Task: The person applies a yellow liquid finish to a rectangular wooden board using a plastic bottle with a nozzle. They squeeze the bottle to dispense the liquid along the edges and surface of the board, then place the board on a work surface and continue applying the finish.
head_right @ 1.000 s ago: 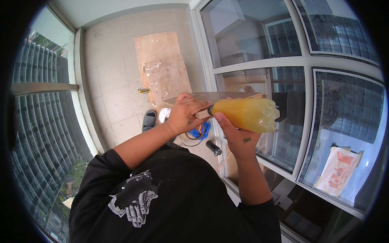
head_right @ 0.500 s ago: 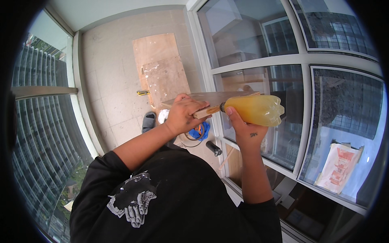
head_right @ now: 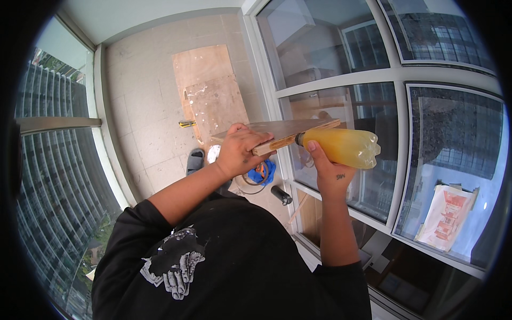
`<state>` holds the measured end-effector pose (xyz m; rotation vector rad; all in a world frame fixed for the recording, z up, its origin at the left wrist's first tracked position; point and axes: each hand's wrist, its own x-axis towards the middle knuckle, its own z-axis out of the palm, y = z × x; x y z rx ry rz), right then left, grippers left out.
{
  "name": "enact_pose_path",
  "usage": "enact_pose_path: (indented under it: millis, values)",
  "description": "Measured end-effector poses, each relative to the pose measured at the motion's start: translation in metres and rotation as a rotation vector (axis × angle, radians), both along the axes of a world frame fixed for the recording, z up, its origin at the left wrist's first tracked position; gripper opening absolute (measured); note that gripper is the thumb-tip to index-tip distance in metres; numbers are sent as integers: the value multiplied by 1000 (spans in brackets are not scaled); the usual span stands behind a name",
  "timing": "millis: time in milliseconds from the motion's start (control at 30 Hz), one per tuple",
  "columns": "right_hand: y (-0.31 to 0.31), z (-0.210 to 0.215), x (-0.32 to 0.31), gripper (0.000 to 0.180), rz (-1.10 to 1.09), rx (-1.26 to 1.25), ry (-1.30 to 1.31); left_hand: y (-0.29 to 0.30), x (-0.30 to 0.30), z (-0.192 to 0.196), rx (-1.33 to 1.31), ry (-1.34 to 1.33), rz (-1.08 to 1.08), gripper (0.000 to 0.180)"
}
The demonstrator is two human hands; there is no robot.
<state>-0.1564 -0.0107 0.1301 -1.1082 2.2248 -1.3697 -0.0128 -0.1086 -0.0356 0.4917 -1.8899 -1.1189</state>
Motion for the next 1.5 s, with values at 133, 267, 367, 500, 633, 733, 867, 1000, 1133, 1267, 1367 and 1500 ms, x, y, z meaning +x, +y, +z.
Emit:
enact_pose_path:
  millis: [133,267,367,500,633,733,867,1000,1133,1267,1367,1500]
  values:
    - [-5,3,-3,30,5,-36,18,0,0,-1,-1,-6,-5,41]
    - [-6,1,-3,29,-11,-9,8,0,0,-1,11,-12,-7,41]
    - [-4,-2,11,31,27,-24,-96,0,0,-1,14,-2,-2,41]
    - [-10,-7,44,36,150,-92,-177,1,3,0,44,-47,-53,45]
    - [-12,-7,42,36,129,-95,-143,0,4,-2,43,-41,-50,47]
    - [-7,-6,1,34,33,-5,-38,2,2,-5,46,-27,-45,47]
    - [-10,-3,-4,35,9,-9,-50,3,2,-4,35,-45,-44,45]
    - [-15,-7,28,36,109,-99,-116,2,0,-4,36,-24,-26,42]
    - [-11,-4,2,36,46,0,-54,1,0,0,14,-7,6,40]
    - [-10,0,-14,36,-18,40,-58,2,0,0,4,-25,4,40]
    - [-15,-3,13,35,77,-32,-110,4,0,-2,43,-30,-26,41]
    - [-18,-4,14,36,123,-45,-63,4,1,-5,48,-60,-40,42]
